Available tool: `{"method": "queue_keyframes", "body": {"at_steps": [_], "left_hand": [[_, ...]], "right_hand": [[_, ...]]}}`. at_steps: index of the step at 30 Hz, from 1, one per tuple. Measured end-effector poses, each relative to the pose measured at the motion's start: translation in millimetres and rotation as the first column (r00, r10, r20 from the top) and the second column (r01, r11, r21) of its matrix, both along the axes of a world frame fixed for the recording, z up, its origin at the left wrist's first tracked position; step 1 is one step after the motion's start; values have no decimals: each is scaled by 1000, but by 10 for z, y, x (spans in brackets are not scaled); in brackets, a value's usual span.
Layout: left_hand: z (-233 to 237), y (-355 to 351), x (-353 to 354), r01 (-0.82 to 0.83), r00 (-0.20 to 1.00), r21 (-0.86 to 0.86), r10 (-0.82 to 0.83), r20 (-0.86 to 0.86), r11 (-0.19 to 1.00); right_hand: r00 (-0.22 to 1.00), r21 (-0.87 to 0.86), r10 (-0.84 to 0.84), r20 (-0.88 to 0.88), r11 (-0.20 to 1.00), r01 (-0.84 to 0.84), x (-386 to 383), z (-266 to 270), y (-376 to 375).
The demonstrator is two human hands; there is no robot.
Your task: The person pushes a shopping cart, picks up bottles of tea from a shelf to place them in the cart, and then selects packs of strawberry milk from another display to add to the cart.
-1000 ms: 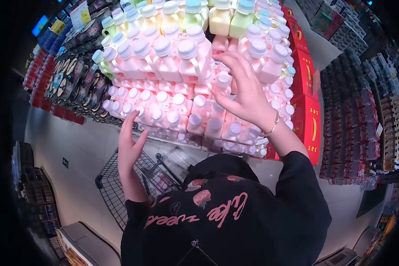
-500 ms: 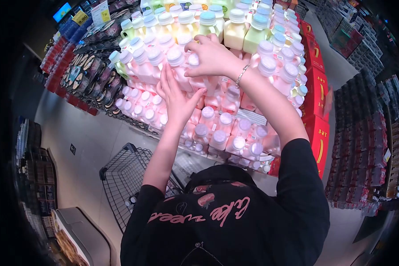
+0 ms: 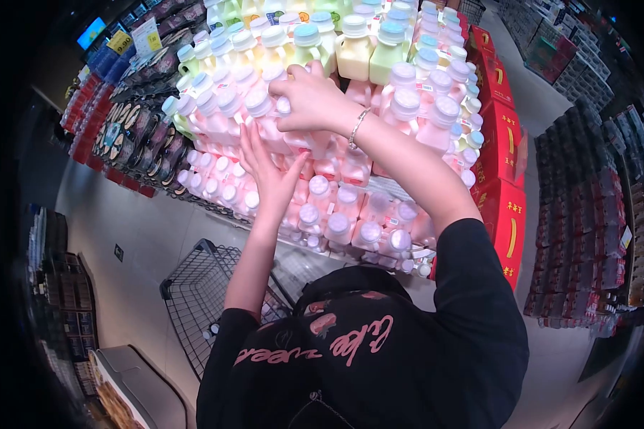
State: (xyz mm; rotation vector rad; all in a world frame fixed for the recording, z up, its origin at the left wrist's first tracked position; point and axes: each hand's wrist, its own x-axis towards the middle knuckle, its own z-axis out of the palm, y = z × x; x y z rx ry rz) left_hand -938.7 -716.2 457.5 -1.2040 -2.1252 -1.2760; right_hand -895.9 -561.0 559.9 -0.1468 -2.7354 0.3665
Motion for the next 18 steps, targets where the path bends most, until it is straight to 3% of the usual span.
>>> {"method": "queue_keyframes", "body": {"at_steps": [2, 4, 8, 10, 12, 13, 14, 16, 18], "left_hand": [[-67, -24, 60, -18, 999, -19, 18, 32, 1000], [-117, -63, 117, 56, 984, 19, -59, 170, 998], [-133, -114, 113, 77, 962, 53, -88, 258, 996], [-240, -114, 63, 15, 975, 38, -23, 220, 999], [-321, -122, 16, 90, 706, 215, -215, 674, 972], [-326, -116, -5, 62, 454, 375, -361, 814, 925], [-334, -131, -35, 57, 453, 371, -355, 817, 927], [-325, -179, -76, 128, 87, 539, -551, 830, 832], [-281, -235, 1, 113, 120, 574, -584, 803, 811]], "right_hand": [[999, -1, -1, -41, 1000, 1, -6, -35, 16], [999, -5, 6, -40, 1000, -6, -8, -25, 24], [998, 1, 7, -60, 1000, -7, -18, -51, 24], [998, 10, 20, -58, 1000, -20, -14, -43, 20], [998, 4, 8, -62, 1000, -8, -14, -29, 15], [999, 11, 14, -48, 1000, -13, -18, -15, 20], [999, 6, 18, -45, 1000, -18, 0, -5, 14], [997, 17, 38, -68, 999, -37, 48, 33, -1], [997, 22, 44, -65, 999, -43, 171, 26, -60]]}}
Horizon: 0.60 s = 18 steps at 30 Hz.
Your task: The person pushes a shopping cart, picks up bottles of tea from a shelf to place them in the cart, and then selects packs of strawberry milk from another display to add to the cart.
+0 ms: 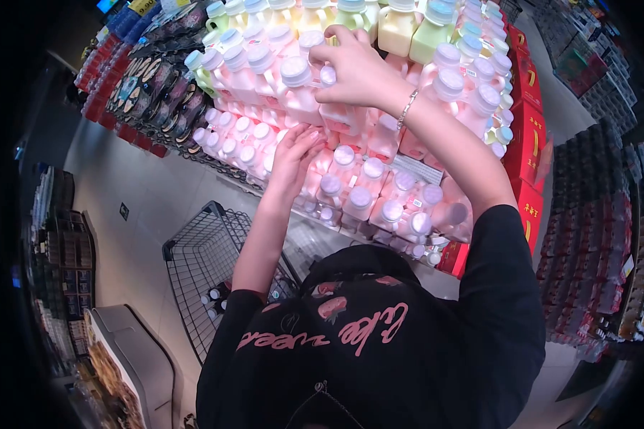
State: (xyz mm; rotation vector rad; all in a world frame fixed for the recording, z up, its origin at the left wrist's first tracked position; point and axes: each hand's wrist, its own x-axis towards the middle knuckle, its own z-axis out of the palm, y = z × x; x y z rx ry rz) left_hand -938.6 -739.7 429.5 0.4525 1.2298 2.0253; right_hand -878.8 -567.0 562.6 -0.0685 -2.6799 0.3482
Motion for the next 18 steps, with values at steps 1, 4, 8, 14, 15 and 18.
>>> {"method": "queue_keyframes", "body": {"at_steps": [1, 4, 8, 14, 15, 18], "left_hand": [[126, -88, 97, 29, 994, 58, -35, 99, 998], [201, -341, 357, 98, 978, 127, -120, 172, 987], [194, -551, 594, 39, 743, 597, -422, 519, 801], [344, -784, 706, -43, 768, 701, -425, 479, 712], [323, -834, 687, -56, 756, 681, -415, 507, 730], [246, -1001, 653, -119, 728, 640, -372, 576, 759]], "right_hand": [[998, -9, 29, -57, 1000, -30, 104, 0, -60], [988, -37, 117, -105, 992, -122, 363, 107, -178], [960, -148, 275, -49, 949, -279, 629, 369, -485], [833, -153, 550, 63, 830, -536, 619, 396, -992], [825, -151, 561, 68, 823, -547, 578, 391, -1059], [785, -176, 611, 105, 788, -590, 472, 363, -1251]]}}
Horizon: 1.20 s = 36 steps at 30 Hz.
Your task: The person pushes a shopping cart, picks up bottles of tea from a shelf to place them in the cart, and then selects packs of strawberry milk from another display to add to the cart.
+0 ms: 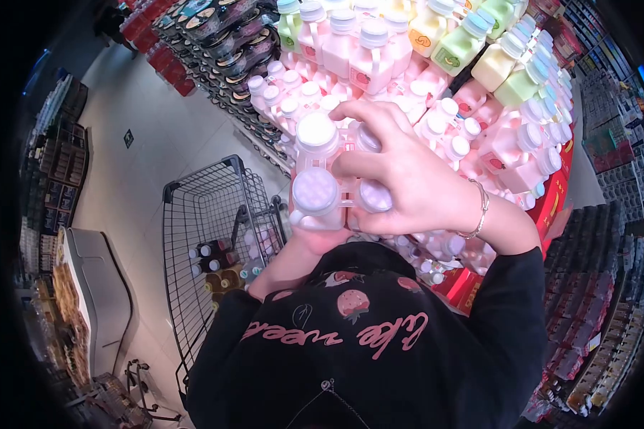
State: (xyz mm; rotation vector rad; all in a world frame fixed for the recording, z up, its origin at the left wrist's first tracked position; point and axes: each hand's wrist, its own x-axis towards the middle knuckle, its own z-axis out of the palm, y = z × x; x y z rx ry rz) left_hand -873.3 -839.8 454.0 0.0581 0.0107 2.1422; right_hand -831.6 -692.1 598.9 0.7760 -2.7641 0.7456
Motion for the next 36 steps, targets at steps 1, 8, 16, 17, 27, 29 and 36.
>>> {"method": "queue_keyframes", "body": {"at_steps": [1, 8, 16, 17, 27, 29, 36], "left_hand": [[-76, -39, -17, -8, 1000, -7, 8, 1, 1000], [-191, -384, 9, -68, 996, 266, 82, -42, 962], [6, -121, -259, 19, 996, 19, -17, -92, 1000], [29, -7, -324, 72, 993, 65, -66, -99, 995], [72, 764, -617, -659, 336, -254, -25, -942, 708], [110, 826, -526, -918, -198, 110, -200, -960, 381], [-175, 1071, -548, -814, -555, 371, -408, -725, 447]], "right_hand": [[1000, -7, 20, 20, 1000, -19, -32, -14, -61], [990, 6, 140, -17, 990, -140, -177, -60, -342], [990, 95, -138, -27, 986, 140, -166, -50, 151], [981, 67, -192, 2, 979, 192, -195, -32, 258], [834, 89, -512, -205, 839, 537, -424, -33, 1190], [799, 94, -571, -190, 799, 593, -486, -81, 1243], [759, 67, -616, -210, 765, 640, -678, -332, 1318]]}}
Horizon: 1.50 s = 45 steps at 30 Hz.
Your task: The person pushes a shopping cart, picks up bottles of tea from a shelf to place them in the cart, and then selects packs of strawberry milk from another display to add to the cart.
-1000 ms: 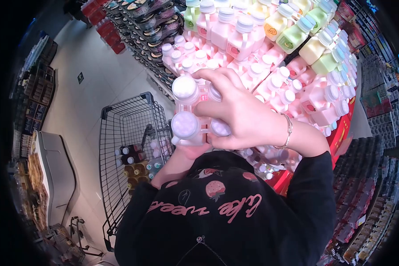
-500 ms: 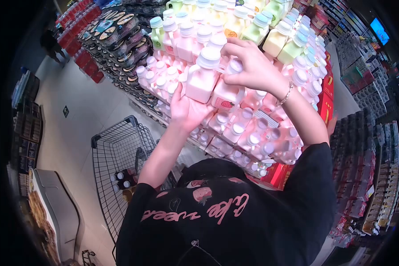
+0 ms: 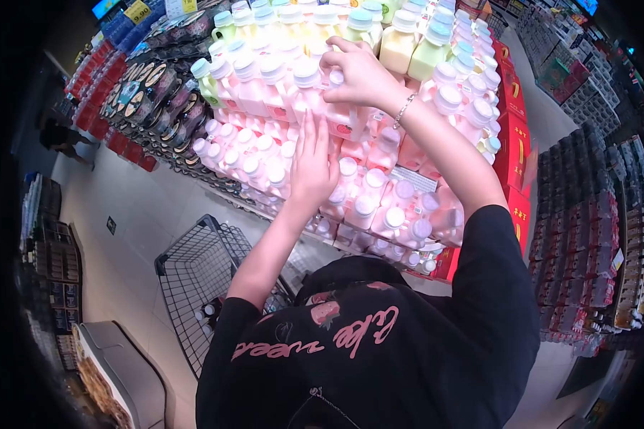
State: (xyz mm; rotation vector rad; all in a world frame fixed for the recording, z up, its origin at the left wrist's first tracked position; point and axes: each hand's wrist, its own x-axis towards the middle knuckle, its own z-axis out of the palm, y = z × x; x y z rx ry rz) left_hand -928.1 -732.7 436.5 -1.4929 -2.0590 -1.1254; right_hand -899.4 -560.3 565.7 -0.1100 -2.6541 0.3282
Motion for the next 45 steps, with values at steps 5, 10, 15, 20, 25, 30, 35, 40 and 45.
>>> {"method": "queue_keyframes", "body": {"at_steps": [5, 10, 15, 20, 25, 30, 35, 40, 45], "left_hand": [[-63, 43, -4, -43, 999, -8, 42, -22, 999], [-23, -3, -28, -19, 1000, -47, 18, -24, 999], [-23, -31, -38, 49, 997, -12, -49, 58, 999], [-6, -22, -42, 88, 993, 40, -91, 77, 995], [7, -19, -9, 85, 990, 61, -91, 109, 995], [65, -184, 54, 43, 968, 212, -94, 235, 976], [-632, -492, 785, -598, 400, 424, -205, 893, 680], [-1562, -722, 1656, -308, -763, -221, -101, 638, 925], [-991, -866, 1860, -269, -914, 361, -355, 196, 893]], "right_hand": [[993, 102, 72, -92, 993, -63, 109, -75, 12], [981, 280, -19, -191, 957, 73, 1121, 144, -115], [971, -229, -234, 56, 943, 240, 2378, -221, -245], [941, -151, -284, 185, 938, 313, 2437, -758, -753], [877, 109, -391, 278, 920, 376, 2252, -1251, -743], [899, 66, -349, 263, 936, 345, 2261, -1334, -652], [917, -222, -300, 263, 906, 361, 2220, -1348, -626], [971, -294, -168, 170, 932, 212, 2427, -1019, -779], [973, -425, 128, 191, 904, -35, 2569, -514, -872]]}}
